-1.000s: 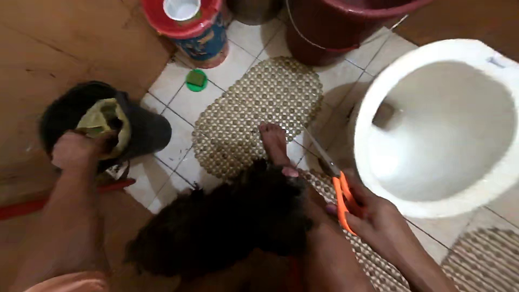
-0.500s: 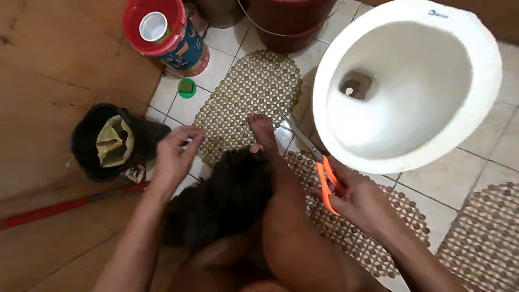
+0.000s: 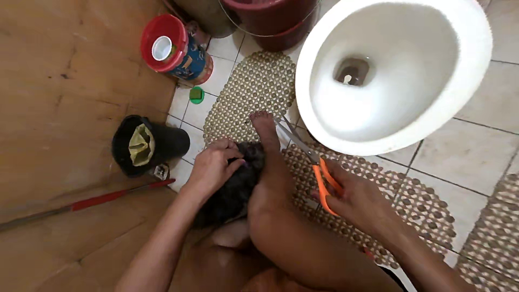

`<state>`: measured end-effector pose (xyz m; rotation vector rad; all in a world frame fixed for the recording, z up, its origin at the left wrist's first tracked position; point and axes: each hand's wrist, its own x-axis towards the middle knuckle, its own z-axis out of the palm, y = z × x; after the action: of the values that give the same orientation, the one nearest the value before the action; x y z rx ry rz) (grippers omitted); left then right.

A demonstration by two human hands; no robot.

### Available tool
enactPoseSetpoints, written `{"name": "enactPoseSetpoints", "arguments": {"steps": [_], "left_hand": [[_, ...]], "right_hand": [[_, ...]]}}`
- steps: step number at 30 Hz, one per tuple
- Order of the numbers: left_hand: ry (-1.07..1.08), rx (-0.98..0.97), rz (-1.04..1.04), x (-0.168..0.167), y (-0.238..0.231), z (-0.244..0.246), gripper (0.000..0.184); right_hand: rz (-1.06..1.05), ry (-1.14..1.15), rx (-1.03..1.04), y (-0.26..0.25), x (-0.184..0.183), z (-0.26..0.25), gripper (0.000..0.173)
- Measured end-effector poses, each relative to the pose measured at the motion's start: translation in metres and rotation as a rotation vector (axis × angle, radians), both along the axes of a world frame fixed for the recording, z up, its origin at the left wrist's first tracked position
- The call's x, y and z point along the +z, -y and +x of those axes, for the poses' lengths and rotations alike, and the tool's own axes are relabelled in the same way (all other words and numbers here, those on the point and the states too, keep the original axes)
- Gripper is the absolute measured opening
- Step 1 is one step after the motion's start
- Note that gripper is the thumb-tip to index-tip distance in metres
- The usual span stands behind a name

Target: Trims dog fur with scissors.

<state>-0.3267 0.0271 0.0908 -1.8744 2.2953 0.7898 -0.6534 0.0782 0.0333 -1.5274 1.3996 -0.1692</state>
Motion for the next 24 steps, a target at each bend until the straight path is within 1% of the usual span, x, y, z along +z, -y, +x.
{"name": "enactPoseSetpoints", "arguments": {"steps": [2,6,8,10,14,15,17,20,24], "left_hand": [[-0.023,0.015,-0.02,0.001,-0.003,0.003,0.02],[-0.177,0.191,-0.054,0.0,-0.01,0.017,0.022],[-0.191,0.207,-0.09,0.0,-0.013,0.019,0.023],[-0.153,0.163,-0.103,0.001,-0.017,0.012,0.027],[0.048,0.095,-0.088,0.0,-0.016,-0.013,0.043],[0.091,0.084,-0.084,-0.002,-0.014,-0.016,0.042],[0.122,0.078,-0.044,-0.005,-0.007,-0.018,0.034],[0.068,0.161,0.081,0.0,0.004,-0.016,0.024],[0.02,0.25,0.1,0.001,0.005,-0.007,0.025]], "right_hand": [[-0.018,0.005,0.005,-0.003,-0.001,-0.001,0.075],[-0.058,0.021,0.003,-0.006,-0.004,-0.004,0.074],[-0.038,0.015,0.013,-0.006,-0.004,-0.005,0.075],[-0.036,0.012,0.017,-0.007,-0.006,-0.006,0.073],[-0.045,0.02,0.024,-0.009,-0.005,-0.005,0.074],[-0.037,0.025,0.028,-0.009,-0.004,-0.005,0.075],[0.004,0.032,0.033,-0.008,0.0,-0.004,0.076],[0.028,0.027,0.039,-0.008,0.001,-0.004,0.078],[0.034,0.014,0.052,-0.009,0.001,-0.005,0.076]]}}
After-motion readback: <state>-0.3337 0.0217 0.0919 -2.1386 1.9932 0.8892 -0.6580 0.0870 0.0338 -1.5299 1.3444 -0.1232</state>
